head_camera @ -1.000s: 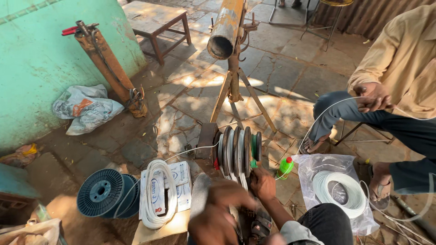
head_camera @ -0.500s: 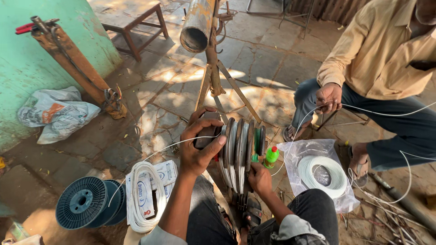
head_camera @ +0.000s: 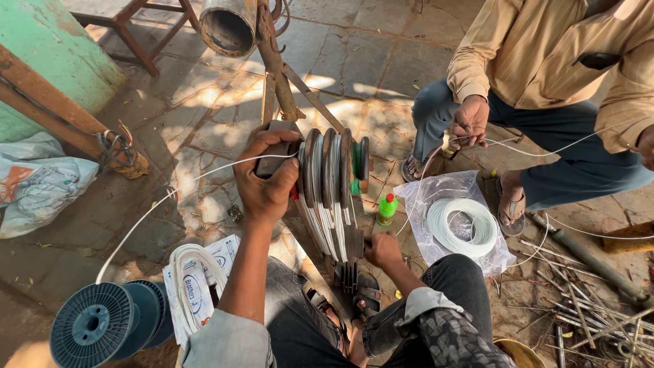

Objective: The person sits on the ground and winds white wire onto a multi-disc spooling device using both hands. They guide the wire through the discs and occasionally use shears to cut the wire.

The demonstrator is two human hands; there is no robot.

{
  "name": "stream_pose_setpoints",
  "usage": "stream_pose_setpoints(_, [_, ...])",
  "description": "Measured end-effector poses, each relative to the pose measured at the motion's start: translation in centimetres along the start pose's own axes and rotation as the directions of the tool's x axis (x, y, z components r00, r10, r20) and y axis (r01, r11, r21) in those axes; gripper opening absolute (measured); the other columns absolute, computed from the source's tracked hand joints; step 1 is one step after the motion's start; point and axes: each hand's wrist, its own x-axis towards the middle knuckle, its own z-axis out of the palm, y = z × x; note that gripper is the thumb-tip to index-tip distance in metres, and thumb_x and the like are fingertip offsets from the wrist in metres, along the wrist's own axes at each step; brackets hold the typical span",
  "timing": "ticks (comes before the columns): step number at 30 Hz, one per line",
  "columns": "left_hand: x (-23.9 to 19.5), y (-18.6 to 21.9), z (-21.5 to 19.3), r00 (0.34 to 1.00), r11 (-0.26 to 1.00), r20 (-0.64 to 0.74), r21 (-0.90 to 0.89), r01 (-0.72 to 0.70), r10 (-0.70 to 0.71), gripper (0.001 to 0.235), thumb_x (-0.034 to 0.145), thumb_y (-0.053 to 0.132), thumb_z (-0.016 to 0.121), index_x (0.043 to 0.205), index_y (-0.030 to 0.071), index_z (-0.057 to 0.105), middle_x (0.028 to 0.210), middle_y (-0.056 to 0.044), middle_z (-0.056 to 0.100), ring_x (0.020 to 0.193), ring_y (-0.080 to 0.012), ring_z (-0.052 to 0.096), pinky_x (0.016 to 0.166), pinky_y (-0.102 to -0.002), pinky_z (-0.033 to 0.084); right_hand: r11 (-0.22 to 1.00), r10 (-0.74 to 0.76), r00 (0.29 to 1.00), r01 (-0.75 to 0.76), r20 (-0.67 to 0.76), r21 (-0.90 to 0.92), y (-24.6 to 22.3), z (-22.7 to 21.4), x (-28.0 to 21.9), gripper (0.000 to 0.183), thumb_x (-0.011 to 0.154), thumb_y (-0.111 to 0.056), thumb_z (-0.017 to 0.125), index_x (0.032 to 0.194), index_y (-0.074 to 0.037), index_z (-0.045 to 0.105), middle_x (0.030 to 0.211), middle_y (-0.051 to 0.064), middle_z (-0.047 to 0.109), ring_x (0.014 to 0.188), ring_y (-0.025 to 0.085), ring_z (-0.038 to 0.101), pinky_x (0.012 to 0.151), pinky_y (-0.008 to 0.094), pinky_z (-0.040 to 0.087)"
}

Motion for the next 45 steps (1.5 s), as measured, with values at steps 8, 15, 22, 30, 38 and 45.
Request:
stream_pose_setpoints(8, [3.5,-3.8,0.1,0.991,0.998,-0.135,0.068,0.014,-0.005,0.03,0.082,0.011,0.067,0.11,-0.001,0.071,0.104,-0.003,0.069,0.091,-0.0109,0.063,0.086,-0.026,0.052,0.734,-0.678,0.657,0.628,0.329,0.26,-6.8,-12.4,-14.6,0.023,0.09,-0.026,0.065,0.082,-0.005,0.069,0.08,0.021,0.064,0.079,0.04,0.063,0.075,0.049,0.052])
stream_pose_setpoints(15, [3.4,-3.3,1.4,0.998,0.999,-0.058,0.053,0.011,-0.008,0.031,0.082,0.014,0.068,0.11,-0.001,0.071,0.102,-0.005,0.067,0.091,-0.0117,0.064,0.084,-0.027,0.054,0.582,-0.791,0.311,0.65,-0.527,-0.489,-6.5,-43.1,-2.2,0.034,0.071,-0.002,0.067,0.101,-0.013,0.077,0.074,0.006,0.064,0.07,0.024,0.061,0.058,0.041,0.05])
stream_pose_setpoints(22, [1.3,-0.6,0.6,0.998,0.998,0.029,-0.029,0.058,-0.057,0.035,0.082,0.02,0.07,0.11,0.0,0.071,0.103,-0.005,0.071,0.092,-0.0121,0.066,0.086,-0.026,0.054,0.939,-0.202,0.913,0.077,-0.355,-0.336,-1.9,-21.4,15.0,0.03,0.081,-0.014,0.069,0.11,-0.012,0.076,0.109,0.013,0.074,0.106,0.031,0.07,0.092,0.044,0.054])
stream_pose_setpoints(30, [2.4,-2.5,-0.8,0.998,0.999,-0.053,0.017,0.03,-0.029,0.032,0.084,0.016,0.067,0.111,-0.001,0.072,0.103,-0.004,0.071,0.091,-0.0115,0.066,0.086,-0.026,0.054,0.897,-0.431,0.728,0.408,0.533,0.168,-4.5,-2.6,-10.6,0.014,0.078,-0.012,0.065,0.089,-0.012,0.073,0.081,0.014,0.065,0.084,0.035,0.065,0.075,0.048,0.052])
stream_pose_setpoints(38, [3.5,-3.2,1.1,0.997,0.997,-0.066,-0.068,0.037,-0.042,0.033,0.084,0.015,0.07,0.112,-0.002,0.07,0.097,-0.004,0.069,0.085,-0.0083,0.063,0.079,-0.024,0.053,0.593,-0.8,0.434,0.681,-0.414,-0.431,-7.9,-41.4,-2.4,0.034,0.079,-0.002,0.068,0.106,-0.017,0.082,0.076,0.003,0.068,0.07,0.02,0.064,0.058,0.04,0.05])
stream_pose_setpoints(45, [0.9,-0.8,-0.1,0.998,0.998,0.036,-0.029,0.058,-0.057,0.033,0.084,0.016,0.068,0.112,-0.001,0.07,0.098,-0.004,0.072,0.087,-0.0089,0.066,0.082,-0.024,0.054,0.827,-0.399,0.809,0.115,-0.431,-0.55,-2.5,-22.7,12.7,0.039,0.062,-0.018,0.075,0.1,-0.009,0.076,0.085,0.015,0.072,0.082,0.031,0.07,0.076,0.046,0.053])
